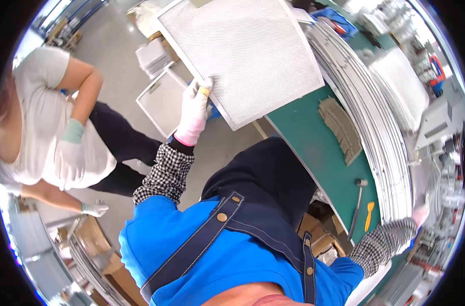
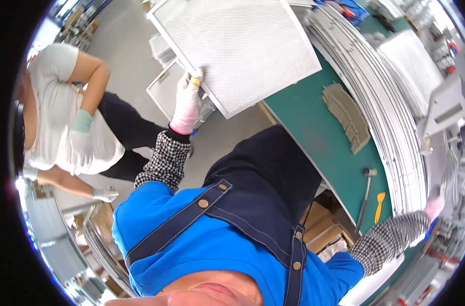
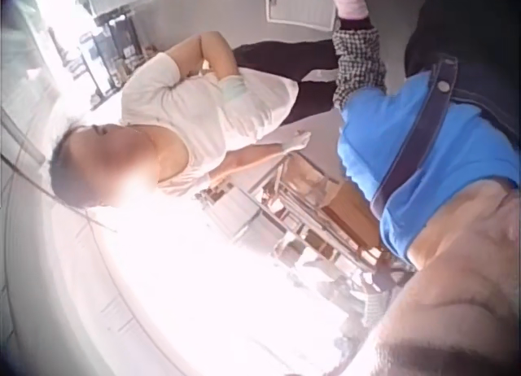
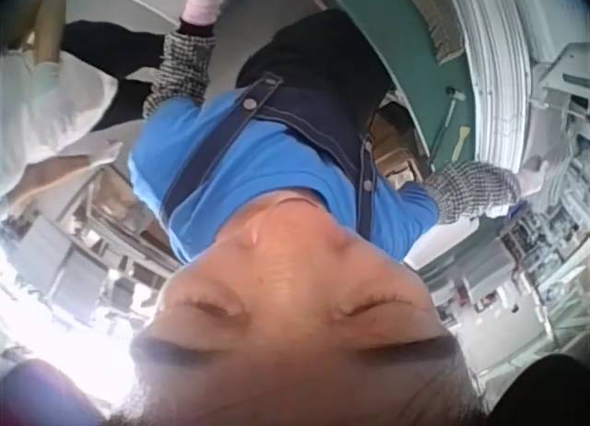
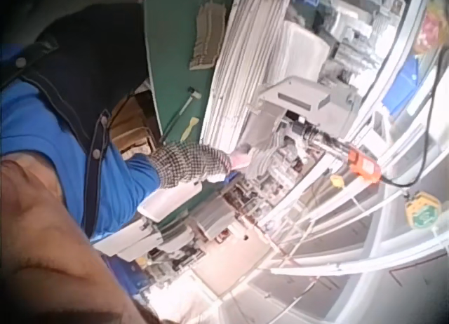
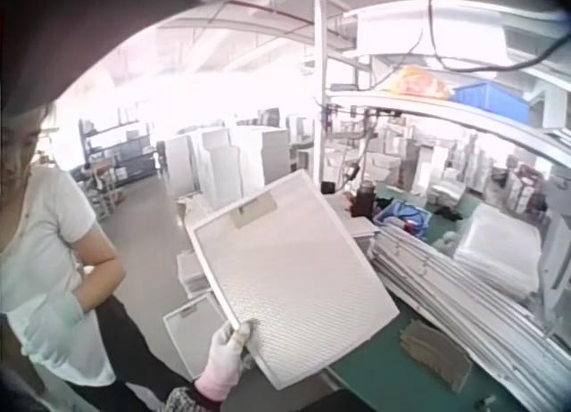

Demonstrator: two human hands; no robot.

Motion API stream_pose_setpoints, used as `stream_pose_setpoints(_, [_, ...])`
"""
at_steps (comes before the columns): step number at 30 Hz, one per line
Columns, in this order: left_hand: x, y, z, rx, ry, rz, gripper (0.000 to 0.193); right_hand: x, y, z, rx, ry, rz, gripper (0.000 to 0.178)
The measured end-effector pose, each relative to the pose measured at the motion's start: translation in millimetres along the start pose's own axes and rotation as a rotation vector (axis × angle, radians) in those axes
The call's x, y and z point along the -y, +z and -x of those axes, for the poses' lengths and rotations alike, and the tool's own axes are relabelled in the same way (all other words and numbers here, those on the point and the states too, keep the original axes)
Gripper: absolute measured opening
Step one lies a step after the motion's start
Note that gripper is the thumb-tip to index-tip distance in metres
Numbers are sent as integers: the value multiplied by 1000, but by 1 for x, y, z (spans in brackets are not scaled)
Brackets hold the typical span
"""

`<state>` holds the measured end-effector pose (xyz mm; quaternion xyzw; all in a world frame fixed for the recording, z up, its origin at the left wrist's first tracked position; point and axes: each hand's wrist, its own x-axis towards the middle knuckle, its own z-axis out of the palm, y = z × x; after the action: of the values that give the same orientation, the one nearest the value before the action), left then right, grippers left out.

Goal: The person assembles air filters by picking up a mesh panel, inserting a cardboard insert, and fitting a white frame around it. They then use a handheld power drill to secure the frame to the mesh panel. The completed units are stacked on a nearby table.

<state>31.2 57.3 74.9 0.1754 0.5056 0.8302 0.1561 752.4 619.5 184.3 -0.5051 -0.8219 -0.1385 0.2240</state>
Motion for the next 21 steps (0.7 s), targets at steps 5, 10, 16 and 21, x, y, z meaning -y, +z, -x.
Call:
stream_pose_setpoints(5, [-14,-41,0,-94,47,-71,40,62,28,-6,36,772,-788,66])
stream_pose_setpoints(10, [-39,-42,-33,72,-26,-46,46,37,28,33,-186,806,164,75])
stream_pose_setpoints(16, [-46,-60,-79,310,-34,-134,54,190,22,36,-466,248,-111,34])
stream_pose_setpoints(21, [-49,-52,-99,612,-35,-638,66,361,-27,71,-644,-202,117,26])
